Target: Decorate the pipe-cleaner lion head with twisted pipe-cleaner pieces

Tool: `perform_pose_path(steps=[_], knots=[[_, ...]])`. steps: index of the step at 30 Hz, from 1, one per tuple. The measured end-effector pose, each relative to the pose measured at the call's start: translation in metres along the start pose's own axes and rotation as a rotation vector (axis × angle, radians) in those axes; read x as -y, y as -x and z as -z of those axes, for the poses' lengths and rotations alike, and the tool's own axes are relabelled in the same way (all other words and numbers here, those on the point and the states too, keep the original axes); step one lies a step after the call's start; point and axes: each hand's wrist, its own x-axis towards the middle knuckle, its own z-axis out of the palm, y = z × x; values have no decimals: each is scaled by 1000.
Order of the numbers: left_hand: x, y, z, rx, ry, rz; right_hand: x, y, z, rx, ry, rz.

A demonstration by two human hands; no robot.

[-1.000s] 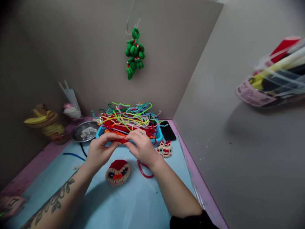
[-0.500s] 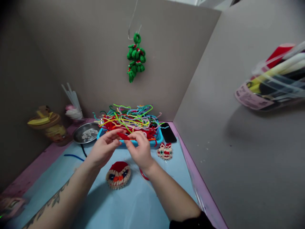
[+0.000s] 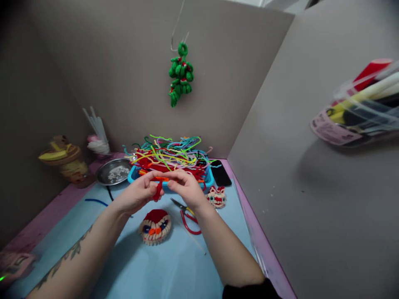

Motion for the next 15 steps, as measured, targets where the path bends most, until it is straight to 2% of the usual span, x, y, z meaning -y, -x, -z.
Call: perform_pose_path(steps=[2, 7, 11, 15], knots=[[2, 0, -2, 39, -29, 8, -4, 0, -2, 55, -129, -50], [4, -1, -7, 21, -57, 18, -12, 0, -5, 16, -178, -48], [2, -1, -6, -39, -135, -15, -11, -4, 2, -77, -164, 8], [0, 0, -10, -105, -406, -87, -9, -6, 6, -187, -63, 72]])
